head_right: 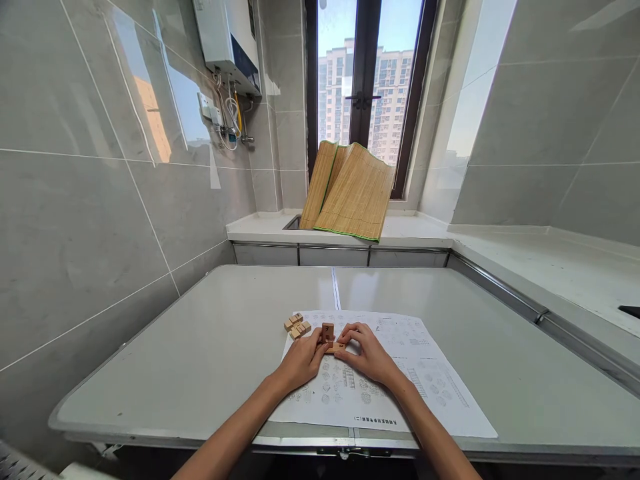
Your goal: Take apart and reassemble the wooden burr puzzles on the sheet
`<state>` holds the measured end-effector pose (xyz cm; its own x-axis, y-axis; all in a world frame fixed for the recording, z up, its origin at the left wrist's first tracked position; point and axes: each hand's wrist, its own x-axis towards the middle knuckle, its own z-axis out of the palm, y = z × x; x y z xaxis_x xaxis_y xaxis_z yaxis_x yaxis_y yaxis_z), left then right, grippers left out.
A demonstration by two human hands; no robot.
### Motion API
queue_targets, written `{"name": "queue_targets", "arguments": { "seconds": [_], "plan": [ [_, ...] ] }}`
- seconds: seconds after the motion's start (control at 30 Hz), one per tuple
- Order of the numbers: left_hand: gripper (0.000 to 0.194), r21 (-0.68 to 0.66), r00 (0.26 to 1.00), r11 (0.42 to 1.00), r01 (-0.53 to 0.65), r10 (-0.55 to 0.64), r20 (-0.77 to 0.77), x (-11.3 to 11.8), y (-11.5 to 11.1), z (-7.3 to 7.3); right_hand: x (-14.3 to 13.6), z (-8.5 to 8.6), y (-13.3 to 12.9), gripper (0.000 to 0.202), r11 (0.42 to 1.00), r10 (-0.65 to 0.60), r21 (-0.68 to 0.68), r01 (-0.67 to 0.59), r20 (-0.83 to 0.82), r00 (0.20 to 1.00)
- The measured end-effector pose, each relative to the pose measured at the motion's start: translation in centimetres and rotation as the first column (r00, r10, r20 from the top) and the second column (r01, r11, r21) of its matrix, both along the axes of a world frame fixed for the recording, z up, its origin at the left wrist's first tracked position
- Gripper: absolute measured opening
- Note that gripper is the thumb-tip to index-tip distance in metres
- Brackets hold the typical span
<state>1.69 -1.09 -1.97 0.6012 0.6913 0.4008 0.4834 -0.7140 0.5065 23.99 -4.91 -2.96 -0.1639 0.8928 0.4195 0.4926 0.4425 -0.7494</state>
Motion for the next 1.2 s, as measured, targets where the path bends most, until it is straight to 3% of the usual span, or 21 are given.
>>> {"name": "queue_targets", "arguments": {
  "seconds": [0.17, 0.27, 0.43, 0.6, 0.67, 0.97, 1.07, 1.2],
  "plan": [
    [0.018, -0.084, 0.994, 0.996, -0.004, 0.012, 0.104, 0.3, -0.3, 0.6, -0.1, 0.4, 0.0, 0.026, 0.999, -0.024, 0.032, 0.023, 0.011, 1.000],
    [0.023, -0.268, 0.952, 0.961, 0.065, 0.021, 0.305, 0.6, -0.1, 0.8, -0.3, 1.0, -0.2, 0.027, 0.998, -0.028, 0.053, 0.030, -0.039, 0.999],
    [0.042, -0.583, 0.860, 0.769, 0.263, 0.087, 0.502, 1.0, 0.6, 0.9, -0.6, 1.6, -0.5, 0.033, 1.000, 0.012, -0.002, -0.013, -0.184, 0.983],
    [0.049, -0.737, 0.827, 0.535, 0.413, 0.119, 0.550, 0.9, 0.4, 1.3, -0.5, 1.7, -0.5, 0.033, 0.980, 0.083, -0.145, -0.136, -0.327, 0.942],
    [0.050, -0.760, 0.832, 0.482, 0.436, 0.106, 0.545, 0.8, 0.1, 1.6, -0.5, 1.9, -0.6, 0.030, 0.969, 0.113, -0.168, -0.182, -0.351, 0.929],
    [0.051, -0.805, 0.852, 0.419, 0.421, 0.124, 0.509, 0.5, 0.2, 1.7, -0.8, 3.4, -1.5, 0.022, 0.968, 0.103, -0.186, -0.168, -0.316, 0.943],
    [0.048, -0.796, 0.831, 0.400, 0.454, 0.131, 0.541, 0.6, 0.3, 1.8, -0.6, 3.2, -1.4, 0.024, 0.963, 0.118, -0.197, -0.185, -0.308, 0.944],
    [0.040, -0.796, 0.811, 0.418, 0.437, 0.201, 0.550, 0.8, 0.3, 2.1, -0.1, 2.6, -0.8, 0.029, 0.957, 0.134, -0.199, -0.213, -0.349, 0.927]
  ]
}}
